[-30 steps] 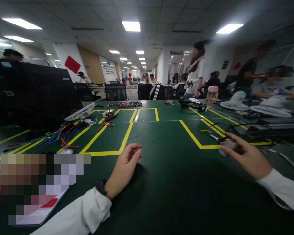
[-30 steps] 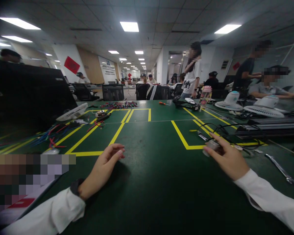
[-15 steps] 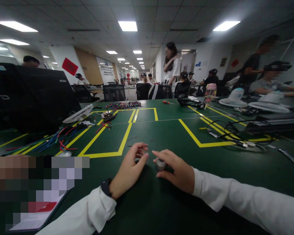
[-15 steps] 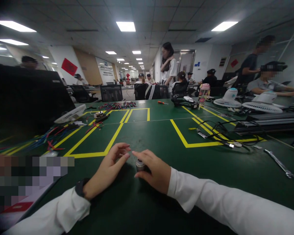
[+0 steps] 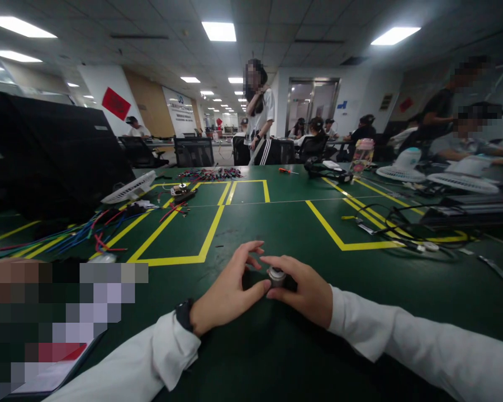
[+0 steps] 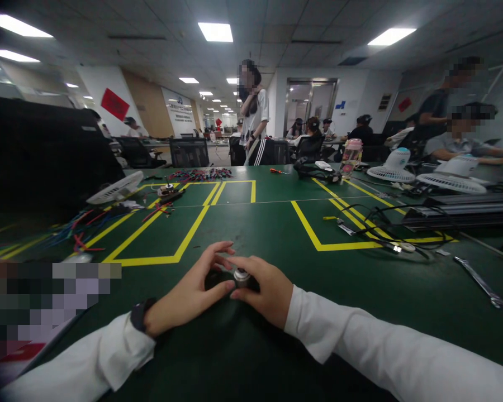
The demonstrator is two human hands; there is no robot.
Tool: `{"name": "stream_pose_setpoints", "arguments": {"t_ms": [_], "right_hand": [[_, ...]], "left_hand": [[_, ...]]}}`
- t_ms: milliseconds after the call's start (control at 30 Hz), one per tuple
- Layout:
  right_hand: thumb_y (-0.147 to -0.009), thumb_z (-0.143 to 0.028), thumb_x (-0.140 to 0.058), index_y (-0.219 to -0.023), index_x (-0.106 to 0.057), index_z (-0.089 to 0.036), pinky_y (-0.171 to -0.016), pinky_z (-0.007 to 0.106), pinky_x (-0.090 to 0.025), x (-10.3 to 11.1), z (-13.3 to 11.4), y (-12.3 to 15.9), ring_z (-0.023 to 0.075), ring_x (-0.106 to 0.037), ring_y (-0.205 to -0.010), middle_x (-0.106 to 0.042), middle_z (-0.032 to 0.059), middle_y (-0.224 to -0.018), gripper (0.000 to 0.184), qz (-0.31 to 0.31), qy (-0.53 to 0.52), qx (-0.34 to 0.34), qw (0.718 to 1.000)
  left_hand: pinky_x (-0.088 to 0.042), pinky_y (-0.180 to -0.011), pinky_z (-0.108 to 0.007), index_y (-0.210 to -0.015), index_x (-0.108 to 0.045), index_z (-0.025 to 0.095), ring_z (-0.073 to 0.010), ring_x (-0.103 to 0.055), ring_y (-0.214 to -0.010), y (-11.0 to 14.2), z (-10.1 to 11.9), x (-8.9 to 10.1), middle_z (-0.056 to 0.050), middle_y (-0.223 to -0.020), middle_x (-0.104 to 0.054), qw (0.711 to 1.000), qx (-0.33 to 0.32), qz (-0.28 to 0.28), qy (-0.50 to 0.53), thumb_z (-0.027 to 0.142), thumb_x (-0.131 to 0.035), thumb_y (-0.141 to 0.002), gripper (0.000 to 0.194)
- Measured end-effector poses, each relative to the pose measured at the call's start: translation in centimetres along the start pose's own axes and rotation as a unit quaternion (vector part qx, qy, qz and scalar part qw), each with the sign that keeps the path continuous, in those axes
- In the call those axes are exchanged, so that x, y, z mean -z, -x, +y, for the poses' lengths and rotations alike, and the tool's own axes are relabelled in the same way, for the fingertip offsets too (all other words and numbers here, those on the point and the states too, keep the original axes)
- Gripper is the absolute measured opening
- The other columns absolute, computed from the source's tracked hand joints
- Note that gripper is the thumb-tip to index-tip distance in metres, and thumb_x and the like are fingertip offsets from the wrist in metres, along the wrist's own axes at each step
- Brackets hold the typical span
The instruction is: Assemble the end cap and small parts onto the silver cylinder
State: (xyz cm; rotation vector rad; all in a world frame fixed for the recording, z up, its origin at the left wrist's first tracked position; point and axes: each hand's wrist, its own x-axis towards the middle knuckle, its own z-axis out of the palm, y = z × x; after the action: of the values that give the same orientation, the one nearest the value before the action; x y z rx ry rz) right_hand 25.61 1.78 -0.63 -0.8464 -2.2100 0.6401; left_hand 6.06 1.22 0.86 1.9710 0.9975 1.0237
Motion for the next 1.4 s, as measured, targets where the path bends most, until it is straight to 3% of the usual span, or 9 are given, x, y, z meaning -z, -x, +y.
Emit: {"name": "stream_pose_setpoints", "arguments": {"t_ms": [233, 400, 533, 700, 800, 900, 1067, 1200, 1400], "right_hand": [[-0.054, -0.038, -0.079, -0.134, -0.029, -0.018, -0.09, 0.04, -0.043, 0.1, 0.3, 0.3, 0.0216, -0.056, -0.103, -0.058, 0.0089, -0.112, 0.097, -0.018, -0.093, -0.105, 0.99], [-0.059, -0.035, -0.076, -0.115, -0.051, -0.017, -0.09, 0.039, -0.043, 1.0, 0.4, 0.2, 0.0208, -0.055, -0.102, -0.06, 0.0078, -0.108, 0.064, -0.042, -0.035, -0.08, 0.995], [-0.065, -0.031, -0.071, -0.102, -0.061, -0.018, -0.086, 0.037, -0.044, 1.2, 0.0, 0.0, 0.0192, -0.057, -0.096, -0.063, 0.0054, -0.1, 0.041, -0.043, -0.001, -0.077, 0.996], [-0.066, -0.031, -0.07, -0.101, -0.061, -0.017, -0.083, 0.031, -0.046, 1.0, -0.7, 0.1, 0.0145, -0.059, -0.088, -0.064, 0.003, -0.095, 0.039, 0.0, -0.104, -0.11, 0.988], [-0.065, -0.034, -0.072, -0.099, -0.061, -0.015, -0.084, 0.032, -0.047, 0.6, -1.0, 0.2, 0.0145, -0.06, -0.088, -0.065, 0.0039, -0.094, 0.04, -0.008, -0.216, -0.142, 0.966], [-0.068, -0.031, -0.071, -0.102, -0.06, -0.014, -0.085, 0.034, -0.048, 0.6, -1.2, 0.2, 0.015, -0.061, -0.09, -0.064, 0.0054, -0.095, 0.04, -0.064, -0.371, -0.167, 0.911], [-0.071, -0.028, -0.068, -0.107, -0.057, -0.013, -0.063, 0.036, -0.055, 0.7, -1.2, 0.0, 0.0191, -0.065, -0.078, -0.062, 0.0071, -0.091, 0.041, -0.158, -0.514, -0.224, 0.813], [-0.067, -0.026, -0.071, -0.107, -0.057, -0.011, -0.067, 0.036, -0.055, 0.6, -1.0, 0.0, 0.0178, -0.065, -0.079, -0.062, 0.0072, -0.089, 0.045, -0.138, -0.525, -0.243, 0.804], [-0.065, -0.027, -0.073, -0.101, -0.056, -0.009, -0.065, 0.033, -0.054, 0.2, -1.4, -0.1, 0.0132, -0.063, -0.064, -0.062, 0.0049, -0.081, 0.044, -0.072, -0.525, -0.276, 0.802]], "left_hand": [[-0.047, -0.085, -0.041, -0.137, -0.03, 0.028, -0.0243, -0.054, -0.099, 0.7, 0.4, -0.1, -0.012, -0.128, -0.045, 0.999, -0.023, -0.018, -0.043, 0.023, -0.068, -0.07, 0.077], [-0.042, -0.094, -0.041, -0.122, -0.052, 0.03, -0.0244, -0.05, -0.108, 0.8, 0.8, 0.0, -0.008, -0.129, -0.041, 0.99, -0.087, -0.016, -0.111, 0.021, -0.065, -0.074, 0.05], [-0.043, -0.092, -0.039, -0.109, -0.063, 0.03, -0.0224, -0.051, -0.106, 0.6, 1.2, 0.2, -0.007, -0.116, -0.052, 0.988, -0.099, -0.009, -0.122, 0.021, -0.057, -0.082, 0.029], [-0.042, -0.092, -0.035, -0.112, -0.062, 0.028, -0.0205, -0.054, -0.104, 0.3, 1.1, 0.4, -0.005, -0.11, -0.059, 0.995, -0.075, 0.021, -0.066, 0.025, -0.055, -0.084, 0.029], [-0.04, -0.093, -0.035, -0.107, -0.066, 0.025, -0.0206, -0.054, -0.104, 0.0, 0.8, 0.4, -0.006, -0.11, -0.06, 0.999, -0.026, 0.041, -0.002, 0.028, -0.051, -0.087, 0.025], [-0.041, -0.09, -0.034, -0.101, -0.068, 0.021, -0.0199, -0.057, -0.099, -0.2, 0.7, 0.4, -0.006, -0.105, -0.064, 0.993, 0.05, 0.038, 0.103, 0.032, -0.051, -0.087, 0.024], [-0.045, -0.079, -0.03, -0.097, -0.066, 0.018, -0.0158, -0.059, -0.084, -0.4, 0.6, 0.3, -0.004, -0.093, -0.066, 0.934, 0.162, -0.006, 0.32, 0.03, -0.06, -0.082, 0.02], [-0.045, -0.078, -0.028, -0.092, -0.065, 0.015, -0.0141, -0.058, -0.083, -0.3, 0.4, 0.5, -0.004, -0.091, -0.064, 0.908, 0.182, -0.021, 0.376, 0.026, -0.063, -0.08, 0.016], [-0.044, -0.077, -0.028, -0.093, -0.064, 0.015, -0.015, -0.057, -0.084, -0.5, 0.0, 0.7, -0.004, -0.091, -0.063, 0.926, 0.176, 0.0, 0.333, 0.028, -0.062, -0.081, 0.018]]}}
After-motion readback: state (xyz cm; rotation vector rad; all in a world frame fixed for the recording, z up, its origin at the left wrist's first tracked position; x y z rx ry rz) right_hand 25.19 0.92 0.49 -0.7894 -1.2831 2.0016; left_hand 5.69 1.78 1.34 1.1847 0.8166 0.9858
